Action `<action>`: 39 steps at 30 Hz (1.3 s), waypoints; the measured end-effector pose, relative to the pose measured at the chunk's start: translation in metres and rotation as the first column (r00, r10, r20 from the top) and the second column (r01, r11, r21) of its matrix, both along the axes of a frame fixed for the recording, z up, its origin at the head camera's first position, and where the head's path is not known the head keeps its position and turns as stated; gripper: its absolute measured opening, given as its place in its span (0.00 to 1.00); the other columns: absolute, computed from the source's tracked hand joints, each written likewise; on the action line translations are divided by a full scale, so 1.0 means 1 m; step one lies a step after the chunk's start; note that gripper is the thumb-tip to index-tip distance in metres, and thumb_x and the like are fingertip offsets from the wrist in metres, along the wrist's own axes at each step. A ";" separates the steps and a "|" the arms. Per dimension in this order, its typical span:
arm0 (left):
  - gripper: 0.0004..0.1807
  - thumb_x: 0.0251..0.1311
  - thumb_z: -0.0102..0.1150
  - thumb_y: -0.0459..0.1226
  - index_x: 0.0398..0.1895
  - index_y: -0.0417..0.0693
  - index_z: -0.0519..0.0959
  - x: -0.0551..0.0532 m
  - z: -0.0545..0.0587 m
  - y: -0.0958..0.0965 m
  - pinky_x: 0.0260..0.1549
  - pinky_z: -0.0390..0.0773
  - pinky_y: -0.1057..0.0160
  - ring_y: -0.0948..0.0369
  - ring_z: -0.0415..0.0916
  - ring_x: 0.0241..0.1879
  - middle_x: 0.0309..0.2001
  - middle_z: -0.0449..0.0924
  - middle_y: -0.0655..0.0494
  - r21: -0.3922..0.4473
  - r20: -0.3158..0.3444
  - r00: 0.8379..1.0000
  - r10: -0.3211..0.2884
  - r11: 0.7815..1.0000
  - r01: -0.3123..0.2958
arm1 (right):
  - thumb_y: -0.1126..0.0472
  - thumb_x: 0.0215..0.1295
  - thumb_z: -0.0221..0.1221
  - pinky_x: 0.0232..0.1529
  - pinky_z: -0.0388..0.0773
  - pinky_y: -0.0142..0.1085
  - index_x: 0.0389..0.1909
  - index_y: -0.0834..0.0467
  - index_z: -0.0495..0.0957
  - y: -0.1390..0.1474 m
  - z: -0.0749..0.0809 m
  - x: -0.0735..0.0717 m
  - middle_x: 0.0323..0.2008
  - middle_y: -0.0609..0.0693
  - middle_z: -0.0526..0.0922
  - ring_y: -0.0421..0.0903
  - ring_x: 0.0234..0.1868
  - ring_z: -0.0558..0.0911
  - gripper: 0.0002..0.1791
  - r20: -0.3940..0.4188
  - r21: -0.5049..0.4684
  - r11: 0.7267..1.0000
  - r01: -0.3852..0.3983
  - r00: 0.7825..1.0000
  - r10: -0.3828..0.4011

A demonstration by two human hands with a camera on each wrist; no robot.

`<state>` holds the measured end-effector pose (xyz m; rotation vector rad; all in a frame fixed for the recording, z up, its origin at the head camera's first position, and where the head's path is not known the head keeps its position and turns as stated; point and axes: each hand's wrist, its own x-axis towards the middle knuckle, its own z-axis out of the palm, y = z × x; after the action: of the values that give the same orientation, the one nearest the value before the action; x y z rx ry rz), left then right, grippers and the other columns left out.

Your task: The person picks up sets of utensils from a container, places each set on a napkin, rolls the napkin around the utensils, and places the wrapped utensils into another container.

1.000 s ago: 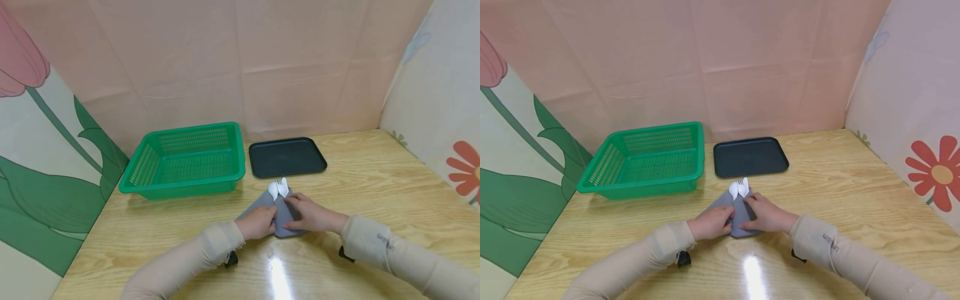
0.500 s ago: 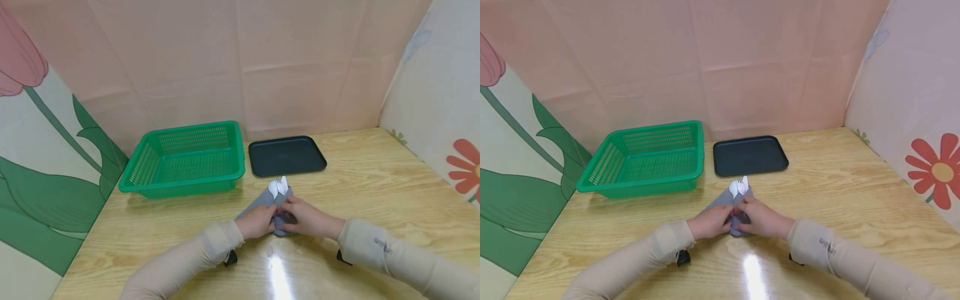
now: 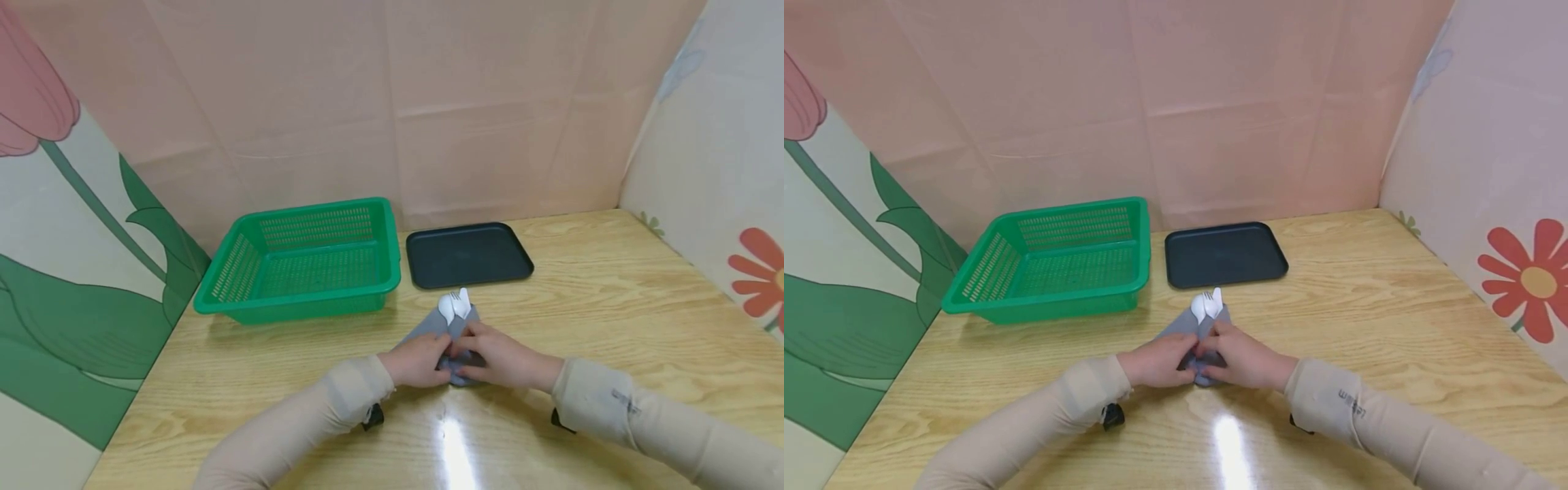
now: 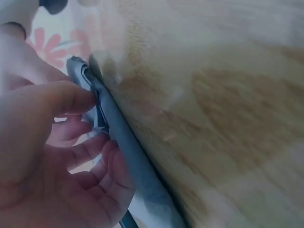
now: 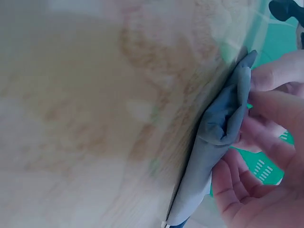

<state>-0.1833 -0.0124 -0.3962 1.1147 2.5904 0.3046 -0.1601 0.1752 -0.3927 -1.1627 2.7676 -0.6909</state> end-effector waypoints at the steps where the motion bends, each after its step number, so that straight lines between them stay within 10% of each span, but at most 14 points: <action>1: 0.12 0.57 0.58 0.42 0.40 0.50 0.68 0.000 0.000 0.000 0.33 0.68 0.72 0.67 0.69 0.34 0.34 0.74 0.59 -0.003 0.001 1.000 0.003 1.000 -0.003 | 0.60 0.55 0.65 0.33 0.69 0.26 0.39 0.56 0.82 0.000 0.000 0.000 0.34 0.47 0.73 0.37 0.33 0.70 0.10 -0.006 0.009 1.000 -0.016 1.000 0.016; 25: 0.13 0.56 0.59 0.41 0.39 0.49 0.68 -0.001 0.001 -0.001 0.36 0.70 0.71 0.64 0.71 0.37 0.34 0.74 0.58 0.021 0.020 1.000 0.021 1.000 -0.021 | 0.62 0.57 0.63 0.33 0.71 0.27 0.31 0.54 0.80 -0.010 -0.001 -0.002 0.31 0.44 0.73 0.36 0.32 0.71 0.01 -0.053 0.048 0.998 -0.049 0.997 0.051; 33: 0.12 0.58 0.60 0.41 0.41 0.46 0.72 -0.003 0.002 -0.009 0.35 0.68 0.73 0.67 0.70 0.35 0.37 0.76 0.55 0.113 0.119 0.993 0.027 0.993 -0.040 | 0.63 0.58 0.62 0.34 0.71 0.26 0.33 0.55 0.81 -0.011 -0.001 -0.001 0.32 0.45 0.73 0.36 0.33 0.71 0.03 -0.018 0.044 0.998 -0.040 0.999 0.041; 39: 0.15 0.56 0.61 0.41 0.43 0.42 0.74 -0.009 0.015 -0.027 0.32 0.67 0.70 0.63 0.67 0.32 0.35 0.75 0.50 0.175 0.092 0.986 0.139 0.973 -0.153 | 0.63 0.58 0.62 0.33 0.70 0.26 0.33 0.55 0.81 -0.010 -0.002 0.000 0.32 0.45 0.73 0.35 0.32 0.70 0.03 -0.026 0.037 0.999 -0.028 0.999 0.029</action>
<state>-0.1919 -0.0395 -0.3814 0.9479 2.6198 0.6169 -0.1606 0.1652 -0.3948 -1.2102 2.7673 -0.6233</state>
